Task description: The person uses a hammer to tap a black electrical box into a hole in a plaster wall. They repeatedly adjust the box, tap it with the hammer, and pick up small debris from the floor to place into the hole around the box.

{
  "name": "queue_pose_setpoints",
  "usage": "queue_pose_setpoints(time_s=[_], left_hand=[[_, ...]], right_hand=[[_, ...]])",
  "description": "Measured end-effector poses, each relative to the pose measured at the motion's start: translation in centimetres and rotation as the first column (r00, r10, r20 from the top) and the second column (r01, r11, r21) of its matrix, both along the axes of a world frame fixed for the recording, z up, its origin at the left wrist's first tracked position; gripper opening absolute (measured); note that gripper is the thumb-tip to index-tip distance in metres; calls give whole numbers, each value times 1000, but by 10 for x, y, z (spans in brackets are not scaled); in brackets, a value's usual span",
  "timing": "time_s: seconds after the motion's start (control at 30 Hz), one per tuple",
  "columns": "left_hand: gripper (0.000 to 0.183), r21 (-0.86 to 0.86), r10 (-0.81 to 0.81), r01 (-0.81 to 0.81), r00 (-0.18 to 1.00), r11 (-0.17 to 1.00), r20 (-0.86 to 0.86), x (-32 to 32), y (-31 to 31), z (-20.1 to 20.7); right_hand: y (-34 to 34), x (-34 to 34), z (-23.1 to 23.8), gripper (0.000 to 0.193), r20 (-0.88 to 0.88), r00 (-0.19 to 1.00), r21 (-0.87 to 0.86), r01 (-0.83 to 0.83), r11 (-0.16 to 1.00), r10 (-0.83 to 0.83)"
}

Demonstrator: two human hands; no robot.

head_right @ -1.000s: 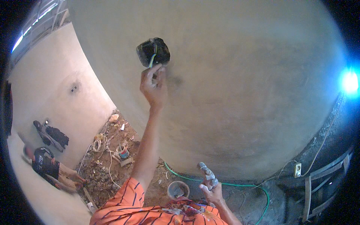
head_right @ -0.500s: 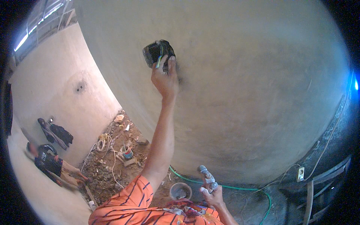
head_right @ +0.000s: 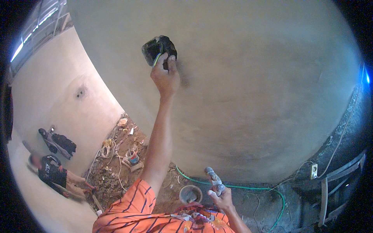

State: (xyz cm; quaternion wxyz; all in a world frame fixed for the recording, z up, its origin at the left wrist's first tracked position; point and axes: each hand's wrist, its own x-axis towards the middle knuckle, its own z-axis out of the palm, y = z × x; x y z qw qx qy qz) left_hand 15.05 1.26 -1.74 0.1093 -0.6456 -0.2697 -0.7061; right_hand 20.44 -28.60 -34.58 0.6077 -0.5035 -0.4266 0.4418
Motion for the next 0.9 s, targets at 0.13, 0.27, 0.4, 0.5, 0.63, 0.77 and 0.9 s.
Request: queue_pose_setpoints(time_s=[0.13, 0.27, 0.4, 0.5, 0.63, 0.77, 0.9], left_hand=[[29, -129, -15, 9, 999, 992, -50, -5, -1, 8], [33, -126, 2, -15, 995, 992, -100, -5, -5, 8], [28, -110, -131, 128, 991, 986, -18, -7, -1, -4], [22, -109, -245, 252, 967, 962, 71, -13, -2, -18], [26, 46, -156, 151, 976, 987, 153, -28, 1, -10], [36, 14, -173, 173, 985, 985, 1, -42, 7, 10], [37, 13, -179, 180, 982, 984, -53, -51, 6, 10]], right_hand=[[-3, -3, 6, 24, -36, 999, -2, 27, 1000, -27], [0, 0, 9, 25, -4, 1000, -49, 4, 999, -4], [2, 2, 10, 23, -1, 999, -11, -41, 999, 41], [4, 3, 4, 22, 37, 998, 10, -56, 998, 56], [3, 9, 8, 22, 49, 995, -76, -84, 994, 87], [7, 13, 1, 22, 65, 990, -99, -120, 988, 126], [10, 14, -9, 22, 55, 986, -32, -159, 987, 160]])
